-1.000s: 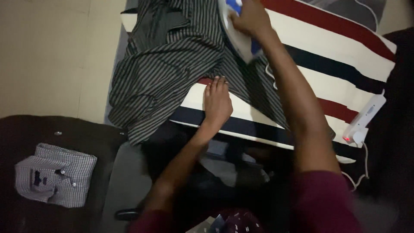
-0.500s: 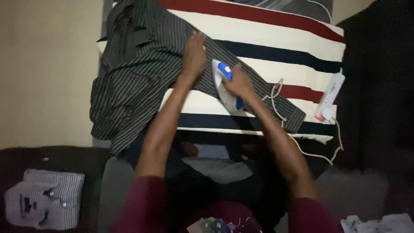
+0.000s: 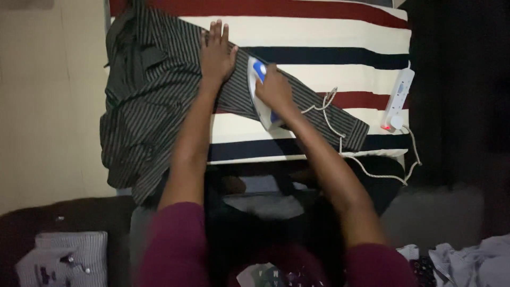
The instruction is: Ironing a striped shirt on an ironing board placed on the floor
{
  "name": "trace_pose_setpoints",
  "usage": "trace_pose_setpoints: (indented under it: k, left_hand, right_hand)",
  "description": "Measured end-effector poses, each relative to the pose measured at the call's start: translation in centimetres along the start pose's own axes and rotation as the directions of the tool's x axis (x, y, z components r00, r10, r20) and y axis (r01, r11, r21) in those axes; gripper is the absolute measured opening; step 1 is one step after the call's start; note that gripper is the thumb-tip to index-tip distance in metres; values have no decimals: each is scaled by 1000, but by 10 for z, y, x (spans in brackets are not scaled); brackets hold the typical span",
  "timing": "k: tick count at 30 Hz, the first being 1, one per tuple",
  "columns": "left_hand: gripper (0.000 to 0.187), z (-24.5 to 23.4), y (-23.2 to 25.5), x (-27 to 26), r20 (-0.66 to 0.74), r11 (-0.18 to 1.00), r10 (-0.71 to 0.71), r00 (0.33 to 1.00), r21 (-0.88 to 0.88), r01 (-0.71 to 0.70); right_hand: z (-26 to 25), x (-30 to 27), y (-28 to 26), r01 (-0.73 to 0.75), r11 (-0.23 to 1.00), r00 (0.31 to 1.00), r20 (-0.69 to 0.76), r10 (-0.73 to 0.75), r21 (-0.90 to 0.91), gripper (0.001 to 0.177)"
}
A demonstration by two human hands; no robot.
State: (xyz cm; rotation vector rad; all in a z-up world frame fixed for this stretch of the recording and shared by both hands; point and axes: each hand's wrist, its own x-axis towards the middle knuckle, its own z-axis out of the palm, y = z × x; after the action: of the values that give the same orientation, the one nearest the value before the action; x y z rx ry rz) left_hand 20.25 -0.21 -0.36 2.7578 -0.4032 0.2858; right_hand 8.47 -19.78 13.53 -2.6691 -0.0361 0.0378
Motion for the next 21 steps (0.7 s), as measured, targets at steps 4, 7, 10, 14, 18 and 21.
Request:
trace_pose_setpoints:
  k: [4, 7, 10, 14, 18, 21]
  left_hand:
    - [71, -11, 8, -1, 36, 999, -38, 999, -37, 39]
    - [67, -3, 3, -4, 55, 999, -35, 998, -1, 35]
    - [64, -4, 6, -6, 35, 1000, -25, 999, 15, 24]
    - [60, -26, 10, 0, 51, 998, -54, 997, -12, 54]
    - [57, -11, 4, -5, -38, 999, -13, 999, -36, 11]
    - [56, -6, 2, -2, -11, 999, -9, 1000, -41, 9]
  right_hand:
    - [-7, -24, 10, -25, 998, 987, 156, 33, -50, 47]
    - [-6, -15, 1, -30, 993, 988, 145, 47, -116, 64]
    - [-3, 12, -11, -27, 998, 990, 142, 20, 51, 44]
    - [10, 56, -21, 14, 1000, 995, 100, -14, -1, 48]
    - [9, 54, -20, 38, 999, 998, 59, -39, 14, 47]
    - [-16, 12, -6, 4, 997, 995, 101, -13, 82, 41]
